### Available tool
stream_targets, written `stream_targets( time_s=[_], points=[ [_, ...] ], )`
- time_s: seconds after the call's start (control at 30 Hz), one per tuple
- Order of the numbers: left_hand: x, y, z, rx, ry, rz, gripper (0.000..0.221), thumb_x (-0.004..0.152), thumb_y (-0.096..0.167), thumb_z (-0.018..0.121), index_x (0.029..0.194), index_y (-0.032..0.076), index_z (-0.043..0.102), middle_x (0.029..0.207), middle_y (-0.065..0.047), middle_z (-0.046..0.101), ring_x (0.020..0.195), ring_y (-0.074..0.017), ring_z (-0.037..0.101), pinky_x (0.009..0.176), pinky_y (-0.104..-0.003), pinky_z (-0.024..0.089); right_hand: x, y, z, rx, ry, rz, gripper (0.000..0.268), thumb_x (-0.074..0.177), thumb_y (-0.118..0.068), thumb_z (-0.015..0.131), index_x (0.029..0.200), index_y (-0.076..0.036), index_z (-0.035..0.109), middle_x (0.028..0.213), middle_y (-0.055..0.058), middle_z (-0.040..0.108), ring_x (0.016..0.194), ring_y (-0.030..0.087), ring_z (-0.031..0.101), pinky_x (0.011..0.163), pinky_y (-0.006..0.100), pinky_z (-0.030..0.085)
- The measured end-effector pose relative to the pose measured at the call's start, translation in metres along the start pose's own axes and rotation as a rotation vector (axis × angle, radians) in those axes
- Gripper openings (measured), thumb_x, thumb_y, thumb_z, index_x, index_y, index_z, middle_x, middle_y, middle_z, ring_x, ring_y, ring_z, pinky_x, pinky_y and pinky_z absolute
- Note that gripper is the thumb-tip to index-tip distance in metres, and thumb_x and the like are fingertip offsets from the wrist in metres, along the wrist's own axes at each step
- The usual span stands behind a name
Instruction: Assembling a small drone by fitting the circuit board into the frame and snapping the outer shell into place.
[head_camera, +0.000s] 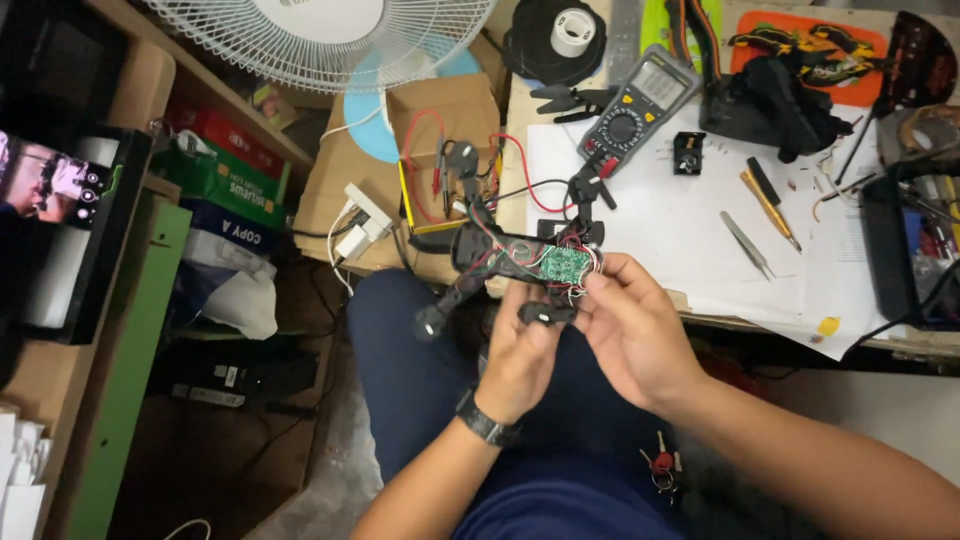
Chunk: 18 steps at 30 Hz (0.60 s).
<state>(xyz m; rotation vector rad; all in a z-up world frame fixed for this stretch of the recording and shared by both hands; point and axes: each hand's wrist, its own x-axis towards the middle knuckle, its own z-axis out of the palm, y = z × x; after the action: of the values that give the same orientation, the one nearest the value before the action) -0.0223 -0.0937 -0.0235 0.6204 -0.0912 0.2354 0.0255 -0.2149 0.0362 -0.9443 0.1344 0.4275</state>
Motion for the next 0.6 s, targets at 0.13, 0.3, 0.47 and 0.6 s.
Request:
stream_targets(
  time_s=[0.13, 0.3, 0.47, 0.6],
  points=[
    [0.013, 0.010, 0.004, -0.093, 0.048, 0.035, 0.093, 0.106, 0.032, 0.076, 0.181, -0.003, 0.034, 0.180, -0.024, 0.050, 0.163, -0.0342, 0.053, 0.138, -0.055, 0.045, -0.004, 0.007, 0.006, 0.013, -0.006, -0.026, 0.010, 0.114, -0.008, 0.069, 0.122, -0.004, 0.064, 0.119, 0.011, 0.083, 0.118, 0.031, 0.085, 0.104, 0.047, 0.067],
    [0.021, 0.019, 0.012, -0.063, 0.207, -0.050, 0.073, 0.102, 0.010, 0.081, 0.169, 0.001, 0.053, 0.165, -0.029, 0.066, 0.145, -0.0338, 0.071, 0.122, -0.048, 0.061, 0.003, 0.030, -0.019, -0.225, 0.031, -0.084, 0.021, 0.107, -0.003, 0.080, 0.124, 0.002, 0.068, 0.112, 0.009, 0.076, 0.106, 0.021, 0.083, 0.103, 0.041, 0.070],
    [0.030, 0.023, 0.006, -0.146, 0.242, -0.162, 0.065, 0.102, 0.007, 0.075, 0.165, -0.002, 0.059, 0.159, -0.033, 0.068, 0.139, -0.0363, 0.074, 0.117, -0.049, 0.063, -0.003, -0.003, -0.022, -0.466, -0.030, -0.080, 0.038, 0.095, -0.003, 0.093, 0.129, 0.002, 0.076, 0.113, 0.010, 0.078, 0.109, 0.019, 0.084, 0.102, 0.039, 0.071],
    [0.030, 0.022, -0.002, -0.189, 0.216, -0.287, 0.065, 0.103, 0.005, 0.072, 0.166, -0.003, 0.059, 0.156, -0.035, 0.069, 0.134, -0.0411, 0.077, 0.107, -0.059, 0.068, -0.001, -0.041, -0.051, -0.800, -0.002, -0.128, 0.022, 0.113, -0.015, 0.069, 0.128, -0.001, 0.079, 0.103, 0.021, 0.083, 0.095, 0.031, 0.083, 0.089, 0.046, 0.071]
  ],
)
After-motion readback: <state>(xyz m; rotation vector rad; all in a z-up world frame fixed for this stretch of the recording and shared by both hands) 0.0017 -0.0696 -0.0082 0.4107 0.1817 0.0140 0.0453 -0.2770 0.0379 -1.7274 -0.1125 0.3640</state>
